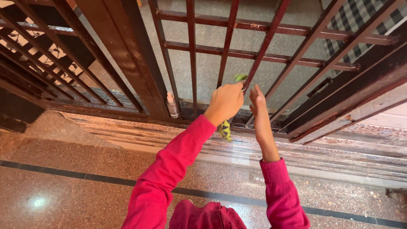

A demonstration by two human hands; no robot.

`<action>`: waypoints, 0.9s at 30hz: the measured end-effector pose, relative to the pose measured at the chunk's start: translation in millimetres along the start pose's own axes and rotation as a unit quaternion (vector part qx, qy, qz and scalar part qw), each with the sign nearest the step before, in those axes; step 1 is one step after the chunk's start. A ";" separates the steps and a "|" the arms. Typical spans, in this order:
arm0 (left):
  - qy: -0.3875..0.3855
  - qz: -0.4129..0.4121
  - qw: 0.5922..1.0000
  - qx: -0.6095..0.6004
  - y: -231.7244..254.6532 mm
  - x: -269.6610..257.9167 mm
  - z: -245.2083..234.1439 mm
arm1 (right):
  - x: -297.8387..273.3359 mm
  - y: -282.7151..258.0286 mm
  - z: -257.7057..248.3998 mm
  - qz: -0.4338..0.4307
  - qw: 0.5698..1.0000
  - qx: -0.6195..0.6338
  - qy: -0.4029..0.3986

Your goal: The person wipes the bars of a metal gate using a patterned cloth. They systematically clean the horizontal and vertical bars, moving from one section to another.

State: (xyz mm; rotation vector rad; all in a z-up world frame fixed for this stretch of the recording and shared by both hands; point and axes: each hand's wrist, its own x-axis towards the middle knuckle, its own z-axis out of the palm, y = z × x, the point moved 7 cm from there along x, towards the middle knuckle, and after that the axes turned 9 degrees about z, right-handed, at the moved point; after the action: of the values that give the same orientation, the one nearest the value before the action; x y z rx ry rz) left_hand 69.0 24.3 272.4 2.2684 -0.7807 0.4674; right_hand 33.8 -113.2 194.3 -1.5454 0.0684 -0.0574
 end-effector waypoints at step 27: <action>0.340 0.018 0.934 -0.107 24.6 -35.3 -98.2 | -30.4 -112.4 -12.7 -0.270 0.941 0.036 0.201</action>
State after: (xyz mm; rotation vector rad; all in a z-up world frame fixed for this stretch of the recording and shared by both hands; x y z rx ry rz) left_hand 15.8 93.1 335.0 1.7129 -0.4803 1.0547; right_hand 3.1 -126.2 306.6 -1.4201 -0.0366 -0.8031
